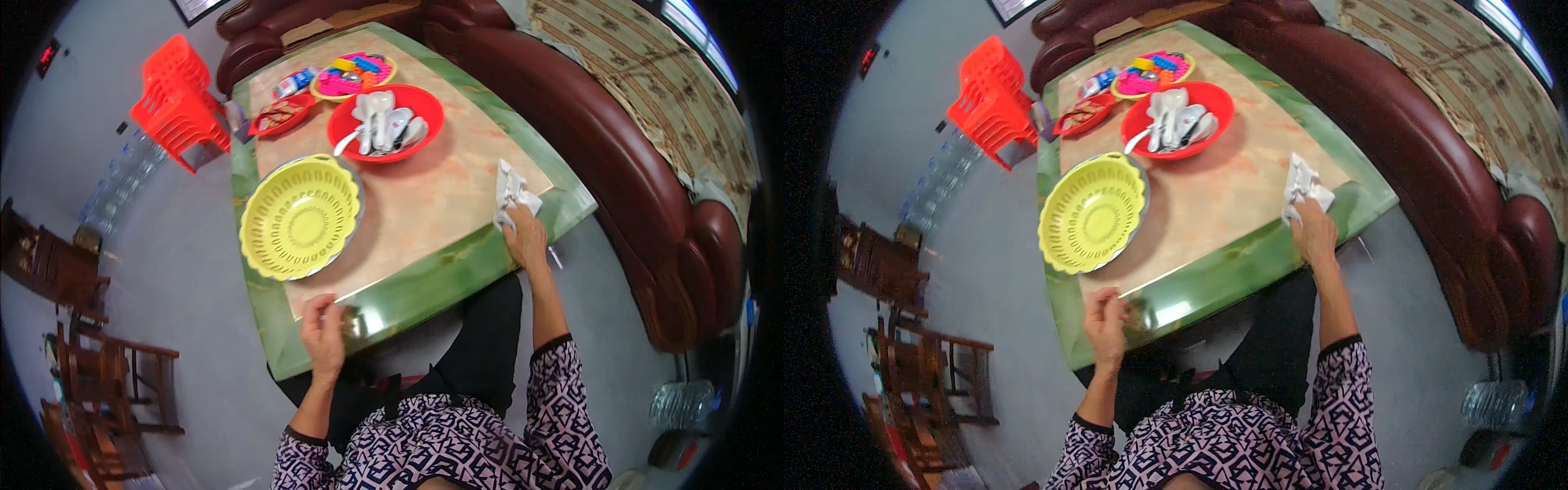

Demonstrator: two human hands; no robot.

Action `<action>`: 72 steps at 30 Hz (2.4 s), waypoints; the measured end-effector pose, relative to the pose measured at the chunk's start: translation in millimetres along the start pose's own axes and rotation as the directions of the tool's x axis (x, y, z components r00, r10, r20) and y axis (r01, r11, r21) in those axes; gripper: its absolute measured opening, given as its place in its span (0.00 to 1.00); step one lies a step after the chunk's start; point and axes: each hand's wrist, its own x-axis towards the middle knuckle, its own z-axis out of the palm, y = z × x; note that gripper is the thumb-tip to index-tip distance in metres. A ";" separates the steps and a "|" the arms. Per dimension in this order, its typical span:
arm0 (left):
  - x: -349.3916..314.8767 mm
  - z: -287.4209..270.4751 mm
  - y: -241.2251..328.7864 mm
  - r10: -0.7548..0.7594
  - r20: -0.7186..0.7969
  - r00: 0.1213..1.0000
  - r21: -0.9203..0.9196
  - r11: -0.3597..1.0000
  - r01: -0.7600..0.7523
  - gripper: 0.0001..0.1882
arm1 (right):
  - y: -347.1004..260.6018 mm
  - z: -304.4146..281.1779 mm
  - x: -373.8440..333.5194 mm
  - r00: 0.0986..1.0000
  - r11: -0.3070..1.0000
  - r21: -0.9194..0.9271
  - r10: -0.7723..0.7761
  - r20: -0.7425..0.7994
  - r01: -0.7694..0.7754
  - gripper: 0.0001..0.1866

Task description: The person sits on the floor and wipes white plastic spoons and a metal spoon with a white cloth, placing them into a red bowl. They then wipe the table surface and a nearby cabinet, and finally wipe a blue and orange box.

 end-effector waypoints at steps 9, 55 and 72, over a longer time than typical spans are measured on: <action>-14.6 37.8 17.3 0.449 0.441 0.777 0.347 0.714 -0.609 0.19 | -120.6 22.9 -113.6 0.878 0.841 0.469 -0.415 0.239 0.270 0.21; 12.2 -2.7 -15.7 -0.107 0.491 0.864 0.660 0.693 -0.289 0.13 | -2.9 -76.2 -103.3 0.543 0.553 0.063 0.831 -0.123 -0.831 0.16; -151.8 366.7 238.2 -0.758 0.652 -0.014 0.610 0.514 0.603 0.11 | -18.7 -322.9 -137.8 0.346 0.303 0.547 0.938 -0.026 -0.781 0.12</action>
